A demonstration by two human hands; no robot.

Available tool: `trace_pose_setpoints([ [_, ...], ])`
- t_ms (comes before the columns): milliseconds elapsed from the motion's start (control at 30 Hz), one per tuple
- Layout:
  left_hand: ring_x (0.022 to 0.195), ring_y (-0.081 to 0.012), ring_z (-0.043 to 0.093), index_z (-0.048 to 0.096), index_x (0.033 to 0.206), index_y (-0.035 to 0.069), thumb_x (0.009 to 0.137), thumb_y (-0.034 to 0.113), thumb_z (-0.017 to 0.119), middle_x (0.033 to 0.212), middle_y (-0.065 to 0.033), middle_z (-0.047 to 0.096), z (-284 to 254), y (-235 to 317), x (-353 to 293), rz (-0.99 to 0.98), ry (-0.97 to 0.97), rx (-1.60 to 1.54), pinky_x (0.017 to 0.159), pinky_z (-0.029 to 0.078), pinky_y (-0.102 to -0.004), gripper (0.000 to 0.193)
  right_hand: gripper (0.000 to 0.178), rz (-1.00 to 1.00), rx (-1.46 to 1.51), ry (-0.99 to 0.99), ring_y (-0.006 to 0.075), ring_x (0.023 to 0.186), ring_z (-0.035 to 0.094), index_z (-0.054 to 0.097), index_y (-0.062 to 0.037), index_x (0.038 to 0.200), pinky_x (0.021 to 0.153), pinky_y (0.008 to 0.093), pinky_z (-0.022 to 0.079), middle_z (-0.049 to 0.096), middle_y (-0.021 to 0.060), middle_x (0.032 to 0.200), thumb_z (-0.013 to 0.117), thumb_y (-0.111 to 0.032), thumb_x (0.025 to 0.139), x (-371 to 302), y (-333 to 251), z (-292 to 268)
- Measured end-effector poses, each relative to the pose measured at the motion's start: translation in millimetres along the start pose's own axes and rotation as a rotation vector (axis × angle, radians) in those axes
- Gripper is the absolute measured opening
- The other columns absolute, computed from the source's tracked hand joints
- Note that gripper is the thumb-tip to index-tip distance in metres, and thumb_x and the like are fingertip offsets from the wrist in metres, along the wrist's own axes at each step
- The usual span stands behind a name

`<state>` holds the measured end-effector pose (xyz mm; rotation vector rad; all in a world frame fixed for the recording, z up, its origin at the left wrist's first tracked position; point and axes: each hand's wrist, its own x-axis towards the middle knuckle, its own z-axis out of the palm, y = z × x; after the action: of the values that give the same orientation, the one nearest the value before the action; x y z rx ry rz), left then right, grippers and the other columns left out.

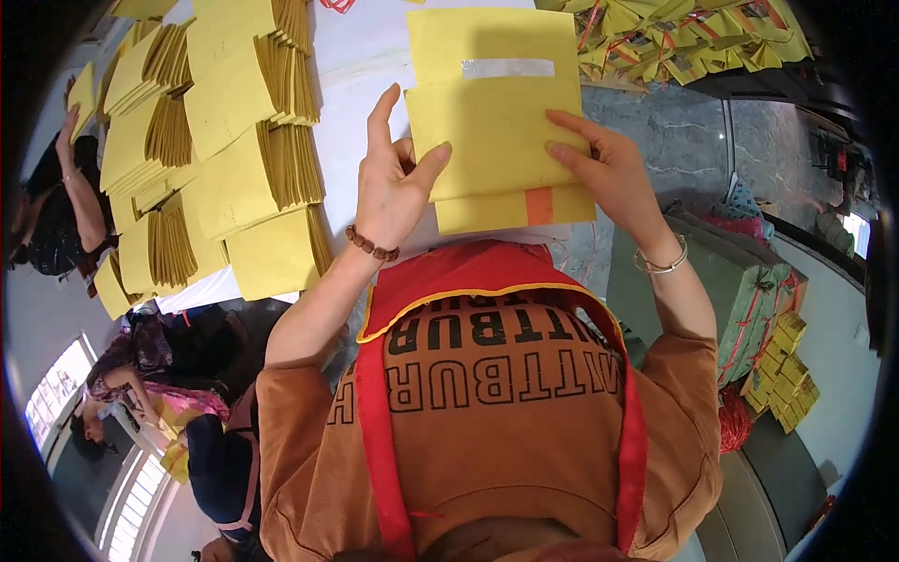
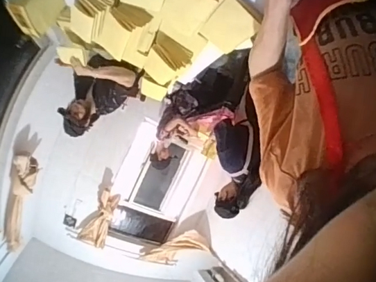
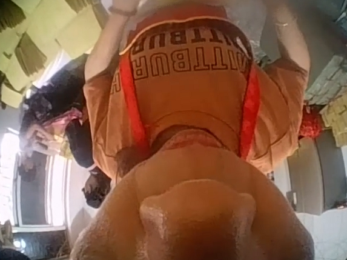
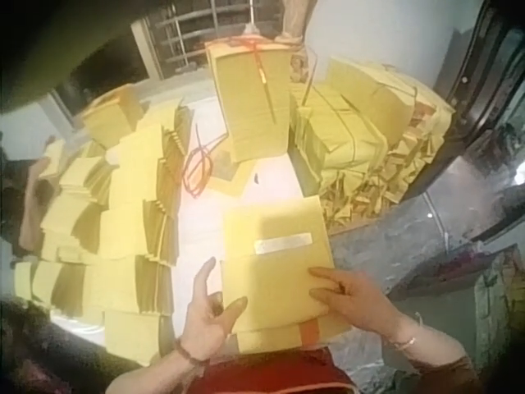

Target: Folding and stacking yellow paper products at a workbench.

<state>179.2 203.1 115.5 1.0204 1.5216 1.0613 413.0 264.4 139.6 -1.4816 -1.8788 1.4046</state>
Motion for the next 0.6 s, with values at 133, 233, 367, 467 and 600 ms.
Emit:
trace_pose_setpoints([
  [133, 0.052, -0.0064, 0.048, 0.024, 0.138, 0.006, 0.081, 0.007, 0.063, 0.056, 0.0000, 0.051, 0, -7, 1, 0.012, 0.015, 0.018, 0.049, 0.038, -0.0224, 0.069, 0.037, -0.032, -0.053, 0.031, 0.0092, 0.063, 0.052, 0.059, -0.0038, 0.117, 0.061, 0.0261, 0.045, 0.063, 0.0106, 0.074, 0.063, -0.018, 0.083, 0, -4, 1],
  [233, 0.050, -0.0057, 0.046, 0.032, 0.135, 0.007, 0.081, 0.009, 0.064, 0.054, 0.0013, 0.048, 0, -3, 1, 0.010, 0.017, 0.002, 0.048, 0.036, -0.0225, 0.063, 0.039, 0.054, -0.110, -0.012, 0.0033, 0.063, 0.042, 0.058, -0.0050, 0.121, 0.057, 0.0206, 0.038, 0.053, -0.0033, 0.071, 0.062, -0.019, 0.085, 0, -5, -1],
  [367, 0.050, -0.0083, 0.043, 0.048, 0.123, 0.007, 0.079, 0.016, 0.068, 0.056, 0.0013, 0.046, -5, 4, -1, 0.059, 0.010, 0.246, 0.047, 0.033, -0.0248, 0.048, 0.039, 0.020, -0.074, 0.019, 0.0035, 0.063, 0.044, 0.058, -0.0053, 0.121, 0.058, 0.0210, 0.039, 0.054, -0.0024, 0.070, 0.062, -0.020, 0.084, 1, -1, 0],
  [467, 0.062, -0.0147, 0.048, 0.054, 0.116, 0.008, 0.077, 0.020, 0.070, 0.069, -0.0020, 0.051, -8, 7, 2, 0.333, 0.125, 0.515, 0.054, 0.036, -0.0296, 0.044, 0.039, -0.002, -0.037, 0.021, 0.0041, 0.064, 0.045, 0.058, -0.0056, 0.121, 0.059, 0.0213, 0.040, 0.058, -0.0004, 0.072, 0.062, -0.020, 0.084, 3, 0, 0],
  [600, 0.096, -0.0253, 0.051, 0.056, 0.115, 0.009, 0.072, 0.025, 0.072, 0.103, -0.0092, 0.056, 1, 25, 0, 0.819, 0.070, 0.810, 0.078, 0.038, -0.0406, 0.049, 0.038, -0.047, -0.098, 0.037, 0.0058, 0.067, 0.049, 0.058, -0.0050, 0.120, 0.062, 0.0230, 0.043, 0.061, 0.0027, 0.076, 0.061, -0.019, 0.085, 4, 3, 1],
])
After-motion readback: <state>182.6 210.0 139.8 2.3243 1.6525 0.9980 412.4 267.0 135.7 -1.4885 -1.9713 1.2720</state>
